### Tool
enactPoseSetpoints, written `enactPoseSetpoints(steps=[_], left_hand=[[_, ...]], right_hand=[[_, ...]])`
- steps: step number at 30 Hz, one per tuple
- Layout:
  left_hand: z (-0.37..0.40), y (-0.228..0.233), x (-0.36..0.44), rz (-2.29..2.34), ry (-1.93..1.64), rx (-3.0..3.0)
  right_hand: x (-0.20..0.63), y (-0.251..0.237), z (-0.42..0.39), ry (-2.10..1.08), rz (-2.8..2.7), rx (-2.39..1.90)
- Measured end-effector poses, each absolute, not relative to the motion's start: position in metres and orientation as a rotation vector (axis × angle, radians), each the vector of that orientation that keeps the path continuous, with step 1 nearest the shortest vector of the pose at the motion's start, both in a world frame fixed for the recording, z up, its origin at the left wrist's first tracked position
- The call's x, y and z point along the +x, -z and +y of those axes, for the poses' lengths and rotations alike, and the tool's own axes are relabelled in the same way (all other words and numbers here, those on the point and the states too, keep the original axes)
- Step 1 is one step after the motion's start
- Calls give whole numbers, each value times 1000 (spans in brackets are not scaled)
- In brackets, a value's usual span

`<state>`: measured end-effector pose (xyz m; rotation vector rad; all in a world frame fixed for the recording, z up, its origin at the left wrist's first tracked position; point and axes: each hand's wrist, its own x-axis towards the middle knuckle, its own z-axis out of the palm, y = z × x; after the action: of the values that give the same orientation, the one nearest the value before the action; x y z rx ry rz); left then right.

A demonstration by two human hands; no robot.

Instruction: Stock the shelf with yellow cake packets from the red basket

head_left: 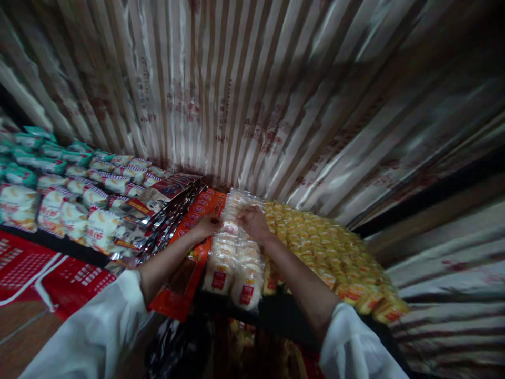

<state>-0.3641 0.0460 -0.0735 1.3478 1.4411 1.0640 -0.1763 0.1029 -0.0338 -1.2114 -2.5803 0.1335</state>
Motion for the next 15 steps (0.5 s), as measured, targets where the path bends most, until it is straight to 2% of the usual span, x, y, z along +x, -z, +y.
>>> enactPoseSetpoints(steps=[7,15], left_hand=[[55,78,-350,1569,-1186,1275],[57,77,-346,1520,-1273,1235]], right_hand=[[-167,42,99,-67,-2458,-1012],[-170,36,89,-50,-2484,-1100]])
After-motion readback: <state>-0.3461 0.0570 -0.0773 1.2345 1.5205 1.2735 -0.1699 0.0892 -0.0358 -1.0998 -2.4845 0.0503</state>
